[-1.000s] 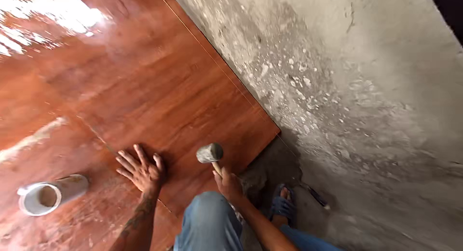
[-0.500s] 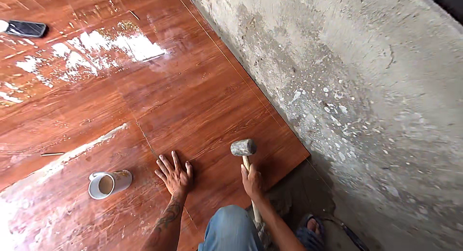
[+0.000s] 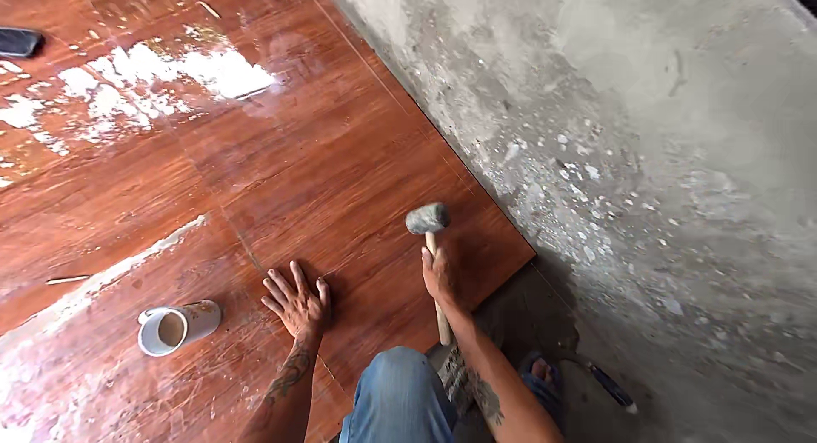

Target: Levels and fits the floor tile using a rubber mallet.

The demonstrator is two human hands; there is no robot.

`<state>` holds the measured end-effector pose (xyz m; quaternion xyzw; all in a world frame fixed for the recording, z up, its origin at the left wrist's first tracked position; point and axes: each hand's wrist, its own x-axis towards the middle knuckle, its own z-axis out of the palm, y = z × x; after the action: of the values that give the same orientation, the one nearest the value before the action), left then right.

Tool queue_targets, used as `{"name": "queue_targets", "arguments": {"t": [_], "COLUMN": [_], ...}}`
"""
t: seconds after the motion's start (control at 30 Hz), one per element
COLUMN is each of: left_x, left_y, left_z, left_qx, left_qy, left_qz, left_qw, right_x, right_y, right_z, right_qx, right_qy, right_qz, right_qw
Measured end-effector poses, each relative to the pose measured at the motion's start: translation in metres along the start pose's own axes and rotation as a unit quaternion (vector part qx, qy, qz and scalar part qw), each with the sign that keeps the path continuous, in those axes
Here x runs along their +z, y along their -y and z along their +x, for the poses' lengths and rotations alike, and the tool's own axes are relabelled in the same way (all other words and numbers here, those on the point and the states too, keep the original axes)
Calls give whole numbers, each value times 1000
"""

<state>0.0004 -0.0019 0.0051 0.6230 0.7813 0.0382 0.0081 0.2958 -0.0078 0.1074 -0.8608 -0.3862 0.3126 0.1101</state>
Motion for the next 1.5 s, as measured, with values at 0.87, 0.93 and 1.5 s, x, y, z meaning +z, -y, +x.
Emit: {"name": "queue_targets", "arguments": {"t": [0.87, 0.93, 1.5], "left_x": [0, 1, -13], "left_y": [-5, -2, -14], "left_z": [0, -2, -8], "left_qx": [17, 18, -2], "left_qy": [3, 1, -32], "left_qz": [17, 22, 2], "left_qw": [1000, 1000, 999], "right_x": [-29, -23, -39], "right_y": [-44, -53, -54], "right_z": [21, 16, 13], "right_qx": [-41, -29, -24], "right_qy": [-45, -41, 13], "right_qz": [3, -3, 28], "right_qw": [998, 999, 999]}}
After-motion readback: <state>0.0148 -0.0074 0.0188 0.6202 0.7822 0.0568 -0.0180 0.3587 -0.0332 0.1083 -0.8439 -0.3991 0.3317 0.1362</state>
